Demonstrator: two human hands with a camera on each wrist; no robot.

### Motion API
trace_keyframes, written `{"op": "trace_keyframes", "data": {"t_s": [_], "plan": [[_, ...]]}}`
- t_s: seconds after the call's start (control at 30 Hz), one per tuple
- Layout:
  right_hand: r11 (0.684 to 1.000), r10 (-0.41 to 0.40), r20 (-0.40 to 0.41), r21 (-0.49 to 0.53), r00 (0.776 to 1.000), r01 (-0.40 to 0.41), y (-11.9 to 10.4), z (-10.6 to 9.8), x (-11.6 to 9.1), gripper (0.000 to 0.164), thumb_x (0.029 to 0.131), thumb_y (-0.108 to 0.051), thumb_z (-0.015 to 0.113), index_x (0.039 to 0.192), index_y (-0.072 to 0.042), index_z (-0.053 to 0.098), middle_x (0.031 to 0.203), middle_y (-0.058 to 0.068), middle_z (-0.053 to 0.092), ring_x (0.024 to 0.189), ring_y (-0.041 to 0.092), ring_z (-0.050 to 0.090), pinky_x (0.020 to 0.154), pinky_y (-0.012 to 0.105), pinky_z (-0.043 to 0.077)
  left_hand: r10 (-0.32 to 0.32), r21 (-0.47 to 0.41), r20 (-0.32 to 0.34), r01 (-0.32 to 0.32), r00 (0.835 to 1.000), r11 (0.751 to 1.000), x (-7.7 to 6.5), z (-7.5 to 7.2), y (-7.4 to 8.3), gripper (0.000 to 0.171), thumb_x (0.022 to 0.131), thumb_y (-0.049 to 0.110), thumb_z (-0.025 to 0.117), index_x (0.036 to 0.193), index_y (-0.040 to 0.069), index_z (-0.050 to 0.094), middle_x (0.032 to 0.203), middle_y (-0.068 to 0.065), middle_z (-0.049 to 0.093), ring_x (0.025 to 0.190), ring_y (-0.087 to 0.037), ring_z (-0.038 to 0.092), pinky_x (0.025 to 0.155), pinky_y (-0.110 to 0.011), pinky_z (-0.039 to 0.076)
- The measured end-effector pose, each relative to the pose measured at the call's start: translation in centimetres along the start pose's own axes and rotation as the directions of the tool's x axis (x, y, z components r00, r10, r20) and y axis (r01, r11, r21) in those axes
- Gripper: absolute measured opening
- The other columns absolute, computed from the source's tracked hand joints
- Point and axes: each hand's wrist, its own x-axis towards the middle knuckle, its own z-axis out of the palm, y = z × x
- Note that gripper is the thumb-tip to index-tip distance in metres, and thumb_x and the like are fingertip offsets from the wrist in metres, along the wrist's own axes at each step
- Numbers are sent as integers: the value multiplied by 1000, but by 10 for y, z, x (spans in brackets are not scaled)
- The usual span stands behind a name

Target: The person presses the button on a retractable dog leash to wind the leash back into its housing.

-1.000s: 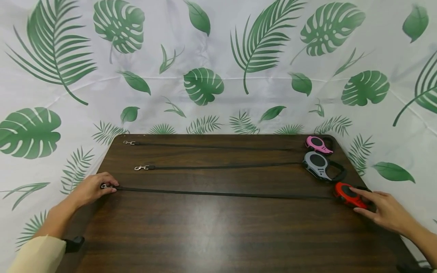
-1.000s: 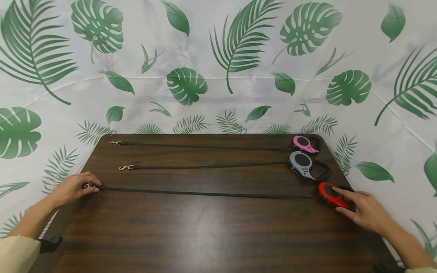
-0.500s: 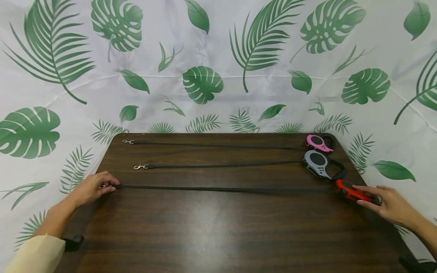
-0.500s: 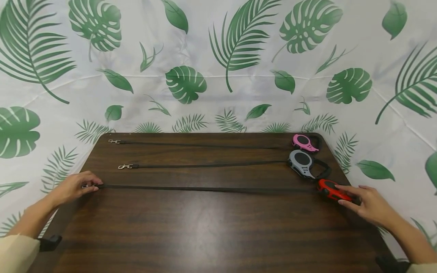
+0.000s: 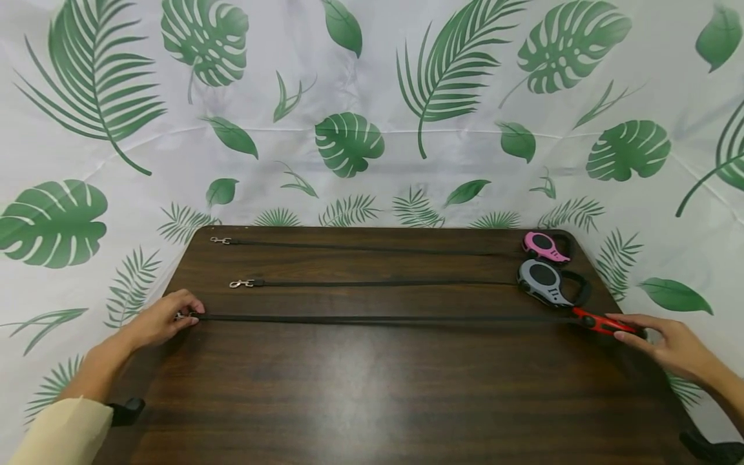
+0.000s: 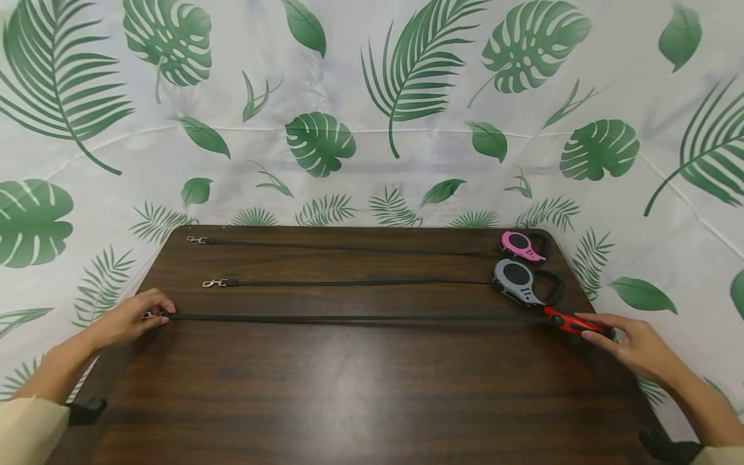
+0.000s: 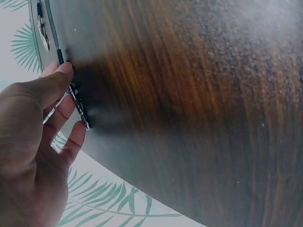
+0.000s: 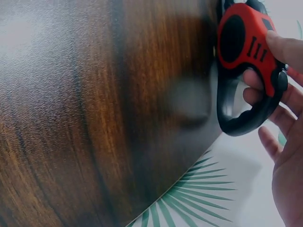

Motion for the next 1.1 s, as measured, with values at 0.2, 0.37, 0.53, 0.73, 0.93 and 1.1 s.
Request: {"op": "trace_keyframes", "data": {"t_s": [0.2, 0.37, 0.53, 0.73, 0.93, 1.1], "plan": [[998, 62, 57, 1, 996, -62, -1, -3, 4, 50, 92, -41, 67, 124, -2, 65, 123, 41, 54, 110, 57, 46, 79, 69, 35, -45, -27, -26, 45, 999, 999, -1, -5, 4, 36, 63, -19, 76, 89, 1, 62, 83, -7, 62, 74, -16, 61, 68, -22, 47], [997, 77, 90, 23, 993, -79, -2, -8, 9, 50, 94, -42, 64, 126, -3, 65, 124, 40, 53, 111, 55, 47, 76, 69, 36, -156, -65, 15, 156, 988, 986, -3, -14, 8, 29, 73, -16, 73, 93, 1, 62, 85, -7, 64, 78, -13, 63, 70, -19, 47], [995, 68, 103, 69, 992, -76, -1, -15, 12, 48, 95, -39, 63, 124, -1, 65, 121, 38, 57, 103, 41, 55, 72, 57, 43, -241, -179, 57, 248, 969, 952, -3, -28, 11, 21, 81, -14, 68, 96, -3, 61, 85, -8, 62, 76, -5, 58, 66, -17, 45], [983, 91, 68, 157, 993, -101, 1, -24, 17, 48, 96, -33, 63, 123, 7, 62, 92, 10, 67, 69, 7, 47, 55, 27, 35, -302, -211, 111, 319, 947, 924, 1, -51, 15, 20, 85, -11, 67, 101, -1, 62, 88, -4, 64, 78, -5, 61, 67, -14, 46], [959, 68, 36, 273, 997, -75, 5, -36, 24, 40, 99, -24, 60, 123, 8, 60, 84, -8, 69, 75, 6, 56, 63, 20, 40, -418, -268, 201, 460, 886, 846, 4, -71, 14, 17, 93, -1, 62, 110, -2, 59, 91, -1, 66, 81, -5, 64, 69, -14, 48], [958, 76, -3, 279, 997, -73, 7, -42, 33, 36, 99, -24, 58, 118, 6, 63, 80, -6, 66, 75, 6, 52, 65, 20, 35, -486, -258, 229, 534, 843, 805, 8, -83, 13, 20, 96, 7, 61, 115, 0, 58, 93, -3, 68, 82, -4, 63, 71, -14, 48]]}}
